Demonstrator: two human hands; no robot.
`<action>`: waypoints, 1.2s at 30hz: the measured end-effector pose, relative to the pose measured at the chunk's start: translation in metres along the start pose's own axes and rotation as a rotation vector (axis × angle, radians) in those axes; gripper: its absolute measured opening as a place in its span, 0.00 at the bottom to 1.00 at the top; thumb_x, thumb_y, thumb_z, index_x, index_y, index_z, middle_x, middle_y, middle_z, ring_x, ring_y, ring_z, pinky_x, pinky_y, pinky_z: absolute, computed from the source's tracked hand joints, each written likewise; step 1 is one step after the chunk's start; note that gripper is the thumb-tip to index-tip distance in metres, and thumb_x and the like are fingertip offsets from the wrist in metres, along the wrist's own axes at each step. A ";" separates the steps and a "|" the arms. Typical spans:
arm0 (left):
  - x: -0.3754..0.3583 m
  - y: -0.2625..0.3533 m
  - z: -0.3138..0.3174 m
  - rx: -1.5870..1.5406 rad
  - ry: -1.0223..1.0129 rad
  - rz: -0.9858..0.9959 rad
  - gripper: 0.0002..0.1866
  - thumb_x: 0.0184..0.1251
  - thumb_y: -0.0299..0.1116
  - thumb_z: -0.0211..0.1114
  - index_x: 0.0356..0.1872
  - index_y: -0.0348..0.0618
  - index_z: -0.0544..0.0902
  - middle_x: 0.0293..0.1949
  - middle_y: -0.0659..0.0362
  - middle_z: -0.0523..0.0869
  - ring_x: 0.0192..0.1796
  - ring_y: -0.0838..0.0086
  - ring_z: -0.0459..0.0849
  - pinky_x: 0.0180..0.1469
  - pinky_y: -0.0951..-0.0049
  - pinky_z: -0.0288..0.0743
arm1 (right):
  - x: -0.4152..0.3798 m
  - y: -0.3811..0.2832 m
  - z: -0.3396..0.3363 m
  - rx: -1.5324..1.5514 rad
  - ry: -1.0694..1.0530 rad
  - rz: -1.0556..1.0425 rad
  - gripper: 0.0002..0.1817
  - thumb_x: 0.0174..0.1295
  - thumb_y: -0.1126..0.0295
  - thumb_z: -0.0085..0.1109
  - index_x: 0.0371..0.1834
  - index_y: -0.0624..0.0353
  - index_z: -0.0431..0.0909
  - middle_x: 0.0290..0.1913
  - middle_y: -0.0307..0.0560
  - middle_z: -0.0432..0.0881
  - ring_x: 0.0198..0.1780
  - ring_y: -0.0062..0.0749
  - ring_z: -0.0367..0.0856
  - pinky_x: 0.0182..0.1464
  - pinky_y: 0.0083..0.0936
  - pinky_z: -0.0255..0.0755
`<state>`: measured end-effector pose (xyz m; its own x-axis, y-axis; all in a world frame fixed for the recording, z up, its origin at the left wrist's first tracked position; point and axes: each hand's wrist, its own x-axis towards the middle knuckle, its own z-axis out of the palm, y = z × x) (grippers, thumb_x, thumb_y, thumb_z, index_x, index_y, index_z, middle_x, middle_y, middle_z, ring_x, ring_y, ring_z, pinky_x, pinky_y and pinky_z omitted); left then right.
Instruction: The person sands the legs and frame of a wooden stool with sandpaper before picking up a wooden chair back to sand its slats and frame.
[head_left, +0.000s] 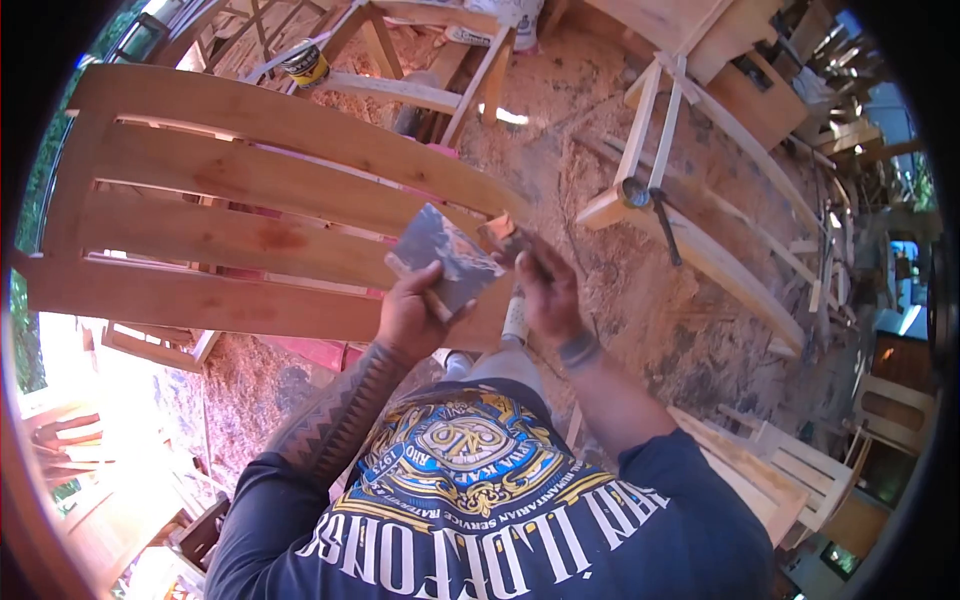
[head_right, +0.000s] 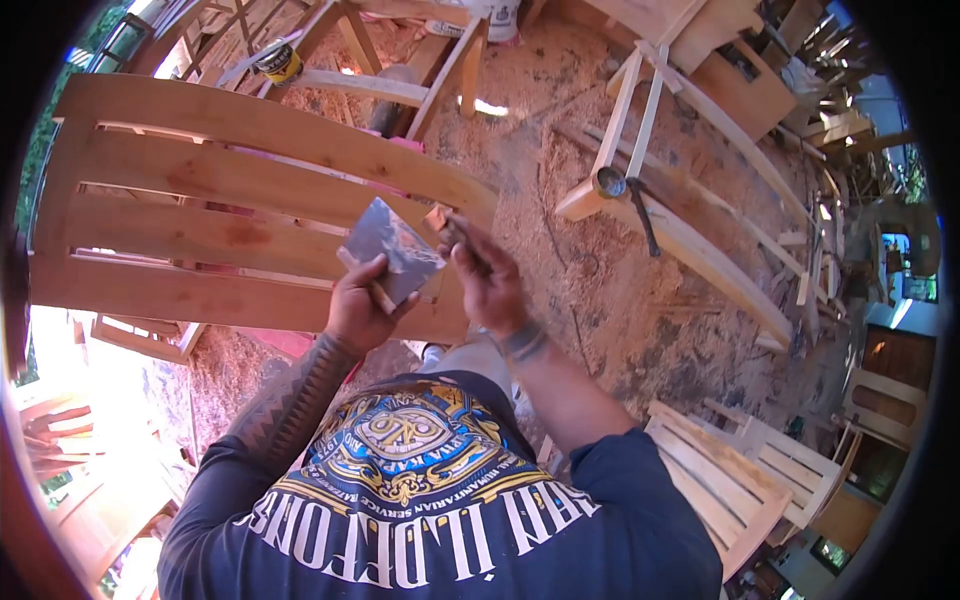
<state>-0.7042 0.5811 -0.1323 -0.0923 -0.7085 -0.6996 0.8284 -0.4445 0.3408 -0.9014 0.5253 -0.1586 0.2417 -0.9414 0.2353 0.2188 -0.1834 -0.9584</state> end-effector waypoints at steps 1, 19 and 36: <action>-0.001 0.002 0.005 0.014 -0.022 0.040 0.20 0.81 0.38 0.58 0.69 0.47 0.77 0.61 0.55 0.87 0.61 0.60 0.88 0.57 0.44 0.86 | 0.000 -0.003 0.007 -0.127 -0.039 -0.082 0.20 0.80 0.69 0.59 0.72 0.60 0.79 0.57 0.52 0.90 0.55 0.37 0.90 0.59 0.30 0.82; -0.058 0.065 -0.047 -0.019 -0.221 0.390 0.25 0.78 0.37 0.58 0.73 0.41 0.73 0.61 0.49 0.87 0.56 0.52 0.91 0.44 0.46 0.92 | 0.099 0.185 -0.092 -1.242 -0.657 0.331 0.18 0.71 0.64 0.54 0.59 0.50 0.87 0.58 0.55 0.88 0.59 0.55 0.87 0.62 0.47 0.80; -0.058 0.038 -0.072 0.066 -0.097 0.367 0.24 0.80 0.31 0.55 0.72 0.35 0.70 0.60 0.45 0.86 0.54 0.53 0.92 0.44 0.50 0.93 | 0.078 0.134 -0.054 -0.281 -0.636 0.627 0.18 0.70 0.75 0.64 0.62 0.56 0.87 0.56 0.51 0.90 0.55 0.48 0.89 0.60 0.36 0.82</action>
<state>-0.6280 0.6443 -0.1239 0.1492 -0.8741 -0.4623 0.7790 -0.1841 0.5994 -0.9045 0.4114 -0.2775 0.7284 -0.5744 -0.3734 -0.3430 0.1660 -0.9245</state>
